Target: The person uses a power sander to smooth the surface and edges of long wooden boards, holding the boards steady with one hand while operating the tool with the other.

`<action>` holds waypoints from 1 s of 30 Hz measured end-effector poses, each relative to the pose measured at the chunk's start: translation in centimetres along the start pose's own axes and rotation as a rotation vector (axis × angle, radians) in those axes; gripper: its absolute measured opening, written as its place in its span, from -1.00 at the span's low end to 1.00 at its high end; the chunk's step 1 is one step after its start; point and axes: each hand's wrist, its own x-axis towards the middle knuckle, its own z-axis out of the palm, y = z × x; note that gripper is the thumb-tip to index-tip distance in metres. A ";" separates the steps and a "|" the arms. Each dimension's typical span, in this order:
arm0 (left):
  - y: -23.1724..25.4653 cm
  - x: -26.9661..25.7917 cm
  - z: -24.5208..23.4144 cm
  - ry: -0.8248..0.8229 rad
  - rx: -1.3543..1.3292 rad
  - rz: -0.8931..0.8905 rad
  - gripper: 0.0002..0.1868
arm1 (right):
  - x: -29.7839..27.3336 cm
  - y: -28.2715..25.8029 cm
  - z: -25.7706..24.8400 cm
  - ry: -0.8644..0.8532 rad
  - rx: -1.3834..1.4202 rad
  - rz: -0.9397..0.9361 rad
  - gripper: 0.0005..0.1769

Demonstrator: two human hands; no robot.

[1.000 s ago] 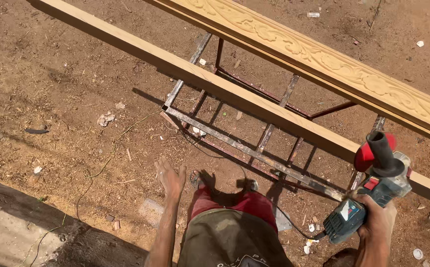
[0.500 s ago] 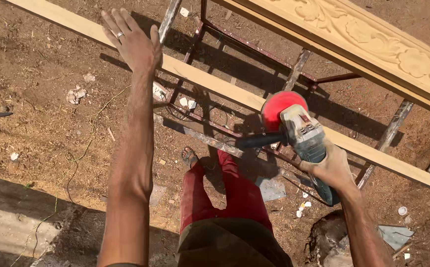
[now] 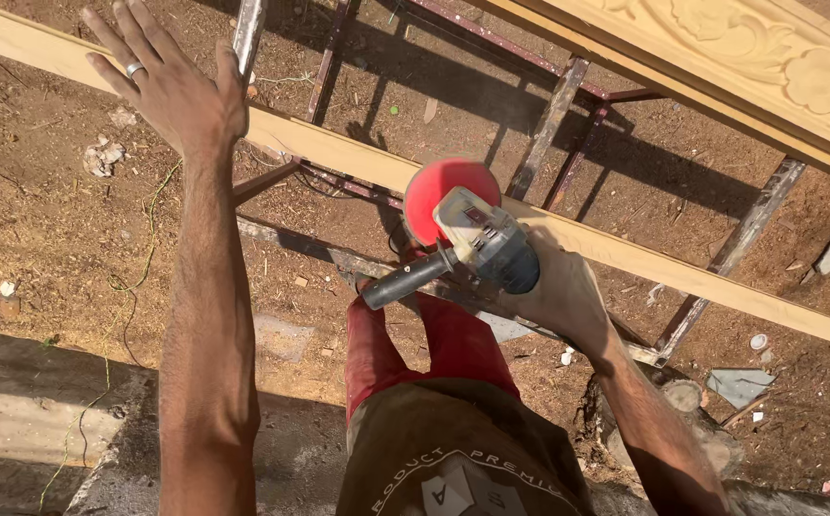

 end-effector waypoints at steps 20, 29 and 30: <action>-3.5 3.1 5.5 0.085 0.245 0.049 0.27 | -14.1 25.8 -2.5 0.235 -0.022 0.373 -0.33; -11.5 -7.0 10.7 0.417 -0.317 0.196 -0.09 | -21.7 29.0 0.5 0.598 0.367 0.480 -0.50; -13.1 -9.5 11.3 0.309 -0.363 0.088 -0.09 | -21.7 27.7 1.5 0.611 0.396 0.469 -0.50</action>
